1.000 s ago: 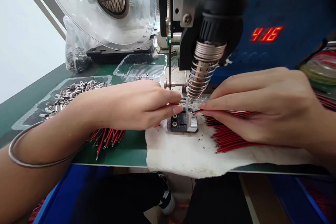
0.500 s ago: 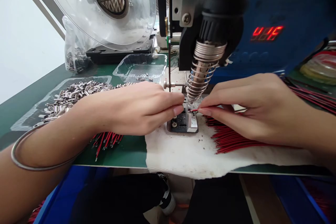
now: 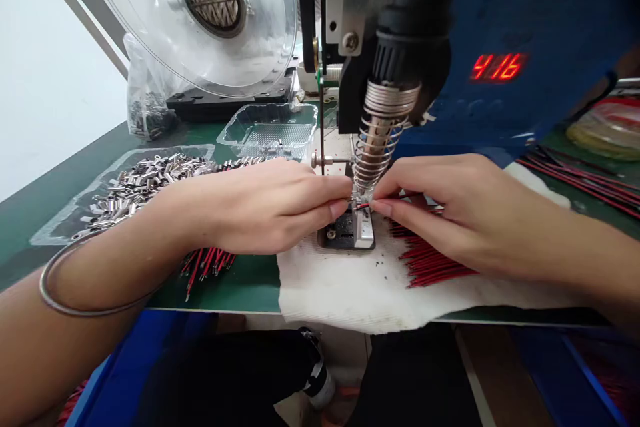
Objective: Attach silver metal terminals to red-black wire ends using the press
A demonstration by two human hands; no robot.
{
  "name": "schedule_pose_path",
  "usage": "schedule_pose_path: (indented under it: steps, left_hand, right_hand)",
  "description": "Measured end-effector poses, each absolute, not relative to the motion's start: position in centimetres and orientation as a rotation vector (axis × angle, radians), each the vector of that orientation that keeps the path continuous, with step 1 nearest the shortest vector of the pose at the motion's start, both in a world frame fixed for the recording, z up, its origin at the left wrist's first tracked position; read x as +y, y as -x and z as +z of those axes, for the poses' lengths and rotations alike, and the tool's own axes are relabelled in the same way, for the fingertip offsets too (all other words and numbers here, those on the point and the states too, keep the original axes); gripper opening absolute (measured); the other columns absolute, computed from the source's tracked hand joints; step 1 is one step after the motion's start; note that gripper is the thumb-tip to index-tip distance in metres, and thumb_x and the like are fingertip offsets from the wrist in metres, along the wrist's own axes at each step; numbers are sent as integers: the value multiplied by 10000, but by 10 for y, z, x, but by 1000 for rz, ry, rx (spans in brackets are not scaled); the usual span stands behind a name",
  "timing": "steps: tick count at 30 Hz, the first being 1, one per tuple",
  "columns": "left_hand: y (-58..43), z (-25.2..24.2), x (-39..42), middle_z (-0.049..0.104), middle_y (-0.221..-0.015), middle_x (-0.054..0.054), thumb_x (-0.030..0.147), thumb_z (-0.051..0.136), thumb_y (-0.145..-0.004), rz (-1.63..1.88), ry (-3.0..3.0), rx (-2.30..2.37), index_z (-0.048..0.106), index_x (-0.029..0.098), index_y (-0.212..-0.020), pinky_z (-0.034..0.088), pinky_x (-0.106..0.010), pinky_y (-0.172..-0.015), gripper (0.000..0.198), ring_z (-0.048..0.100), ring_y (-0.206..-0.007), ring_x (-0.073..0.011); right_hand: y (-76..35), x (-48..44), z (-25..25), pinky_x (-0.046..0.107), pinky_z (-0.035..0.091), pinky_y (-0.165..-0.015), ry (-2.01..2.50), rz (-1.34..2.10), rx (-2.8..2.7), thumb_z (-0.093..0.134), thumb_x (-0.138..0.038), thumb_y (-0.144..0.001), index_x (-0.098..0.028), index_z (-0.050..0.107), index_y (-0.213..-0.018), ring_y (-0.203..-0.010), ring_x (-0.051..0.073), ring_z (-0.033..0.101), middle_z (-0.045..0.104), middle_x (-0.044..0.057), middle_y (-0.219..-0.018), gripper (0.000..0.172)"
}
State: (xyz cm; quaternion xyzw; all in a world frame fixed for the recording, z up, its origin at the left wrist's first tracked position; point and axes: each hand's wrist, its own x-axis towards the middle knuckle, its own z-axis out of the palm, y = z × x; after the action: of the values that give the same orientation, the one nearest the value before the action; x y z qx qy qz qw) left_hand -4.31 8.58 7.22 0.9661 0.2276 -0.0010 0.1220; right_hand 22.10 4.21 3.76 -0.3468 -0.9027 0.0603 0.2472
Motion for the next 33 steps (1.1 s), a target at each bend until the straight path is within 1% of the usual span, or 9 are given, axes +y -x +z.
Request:
schedule_pose_path:
  steps: [4,7,12,17,20,26,33]
  left_hand:
    - [42,75,86,610,-651,6,236,433,-1137,-12,-2773,661,581,231,-943,339,-365,-612,244,549,-573,-180]
    - [41,76,86,594,-640,14,230,438,-1140,-39,-2741,653,532,240,-892,343,-363,-616,265,557,-574,-174]
    - [42,75,86,564,-620,19,209,441,-1134,-20,-2757,639,521,247,-880,342,-365,-610,268,550,-565,-180]
    - [41,74,86,599,-630,8,198,454,-1126,-4,-2782,625,538,249,-885,346,-365,-601,261,572,-567,-188]
    - [41,73,86,609,-640,1,213,435,-1135,-13,-2773,624,526,251,-877,355,-371,-607,277,577,-574,-192]
    - [42,73,86,632,-643,-7,225,429,-1132,-14,-2786,632,536,256,-872,374,-375,-608,282,602,-577,-201]
    - [39,73,87,667,-669,-29,249,423,-1131,26,-2764,635,565,261,-845,446,-364,-626,320,615,-583,-207]
  right_hand:
    - [-219,40,38,323,445,-638,941,201,-2436,615,-257,-1095,-197,774,-930,-674,174,663,800,41,-831,237]
    - [-220,41,37,319,472,-643,852,118,-2435,623,-229,-1095,-202,775,-932,-687,175,679,799,40,-834,225]
    - [-225,40,34,301,513,-648,759,-53,-2399,666,-202,-1096,-191,813,-935,-736,174,734,814,49,-869,218]
    - [-223,40,34,292,558,-658,708,-88,-2379,697,-177,-1085,-176,862,-974,-743,171,766,847,53,-904,198]
    - [-222,41,34,297,581,-667,685,-98,-2388,688,-166,-1089,-183,884,-989,-751,174,776,861,56,-926,221]
    - [-223,41,33,304,585,-666,677,-121,-2391,690,-173,-1094,-186,899,-999,-748,172,772,858,52,-918,230]
    - [-224,40,32,297,579,-664,688,-171,-2388,709,-187,-1092,-209,894,-982,-741,167,769,863,43,-930,216]
